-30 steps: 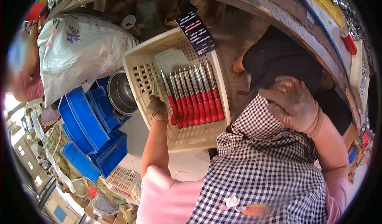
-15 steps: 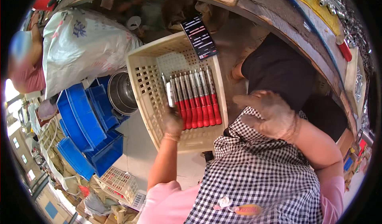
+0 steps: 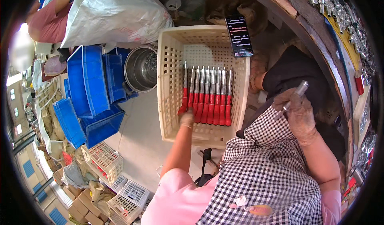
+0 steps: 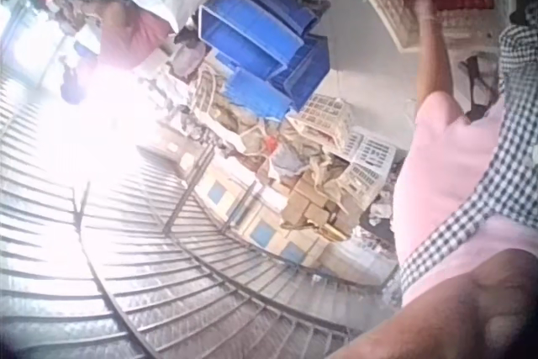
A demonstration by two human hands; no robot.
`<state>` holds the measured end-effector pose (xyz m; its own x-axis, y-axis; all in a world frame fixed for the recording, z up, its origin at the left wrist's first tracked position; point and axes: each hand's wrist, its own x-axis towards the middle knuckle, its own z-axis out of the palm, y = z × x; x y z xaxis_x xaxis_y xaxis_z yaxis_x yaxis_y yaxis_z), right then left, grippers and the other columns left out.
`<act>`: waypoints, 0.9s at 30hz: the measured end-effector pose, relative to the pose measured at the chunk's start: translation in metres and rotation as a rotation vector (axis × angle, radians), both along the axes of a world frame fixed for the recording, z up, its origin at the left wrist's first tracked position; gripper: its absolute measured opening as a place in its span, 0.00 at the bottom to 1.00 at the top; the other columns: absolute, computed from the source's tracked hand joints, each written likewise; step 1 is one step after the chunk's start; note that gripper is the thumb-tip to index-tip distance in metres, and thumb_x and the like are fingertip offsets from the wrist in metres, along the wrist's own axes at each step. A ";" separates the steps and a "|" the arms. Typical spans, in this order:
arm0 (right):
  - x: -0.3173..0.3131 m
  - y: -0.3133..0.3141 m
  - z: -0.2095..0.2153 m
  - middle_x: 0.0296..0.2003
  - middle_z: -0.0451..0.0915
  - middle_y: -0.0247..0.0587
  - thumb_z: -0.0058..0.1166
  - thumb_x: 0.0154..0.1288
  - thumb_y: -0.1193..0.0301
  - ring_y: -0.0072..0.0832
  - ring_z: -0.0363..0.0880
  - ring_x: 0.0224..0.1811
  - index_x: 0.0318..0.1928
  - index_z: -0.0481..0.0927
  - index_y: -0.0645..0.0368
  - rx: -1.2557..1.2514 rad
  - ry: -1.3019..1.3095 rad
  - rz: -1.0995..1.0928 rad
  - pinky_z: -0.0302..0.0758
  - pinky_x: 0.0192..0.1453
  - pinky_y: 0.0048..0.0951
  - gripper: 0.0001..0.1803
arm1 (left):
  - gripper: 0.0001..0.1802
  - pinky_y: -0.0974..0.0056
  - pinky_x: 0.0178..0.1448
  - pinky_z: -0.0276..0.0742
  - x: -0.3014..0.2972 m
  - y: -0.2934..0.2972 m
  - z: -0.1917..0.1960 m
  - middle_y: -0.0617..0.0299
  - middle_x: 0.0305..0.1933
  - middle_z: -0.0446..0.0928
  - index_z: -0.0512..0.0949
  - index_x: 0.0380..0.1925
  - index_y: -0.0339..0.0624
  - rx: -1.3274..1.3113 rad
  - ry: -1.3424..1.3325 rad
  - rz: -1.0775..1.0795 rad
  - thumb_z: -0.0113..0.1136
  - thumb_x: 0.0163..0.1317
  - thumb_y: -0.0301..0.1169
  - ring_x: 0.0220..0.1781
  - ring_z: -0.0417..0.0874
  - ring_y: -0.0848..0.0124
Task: The person assembles metal tubes with red plastic handles and metal pins by hand.
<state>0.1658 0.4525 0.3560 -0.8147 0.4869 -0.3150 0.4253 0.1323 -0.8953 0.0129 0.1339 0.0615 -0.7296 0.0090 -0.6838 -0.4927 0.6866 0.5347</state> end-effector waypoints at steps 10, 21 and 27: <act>0.004 -0.003 0.010 0.34 0.81 0.40 0.45 0.74 0.58 0.25 0.77 0.38 0.39 0.79 0.66 -0.312 0.113 -0.183 0.74 0.46 0.27 0.21 | 0.21 0.64 0.53 0.74 -0.001 -0.061 -0.125 0.55 0.48 0.83 0.80 0.49 0.43 -0.805 -0.082 0.546 0.54 0.64 0.45 0.50 0.82 0.62; 0.010 -0.006 0.012 0.36 0.81 0.39 0.47 0.73 0.64 0.25 0.77 0.39 0.42 0.78 0.65 -0.364 0.140 -0.073 0.74 0.49 0.28 0.15 | 0.17 0.60 0.49 0.79 -0.005 -0.115 -0.164 0.68 0.56 0.79 0.78 0.53 0.54 -0.948 -0.202 0.553 0.46 0.69 0.38 0.55 0.81 0.66; 0.011 -0.005 0.007 0.37 0.81 0.39 0.48 0.73 0.63 0.24 0.77 0.39 0.42 0.78 0.65 -0.385 0.132 -0.098 0.74 0.48 0.28 0.15 | 0.27 0.63 0.51 0.78 -0.012 -0.147 -0.149 0.65 0.57 0.79 0.77 0.55 0.45 -0.661 -0.302 0.433 0.60 0.60 0.49 0.55 0.81 0.70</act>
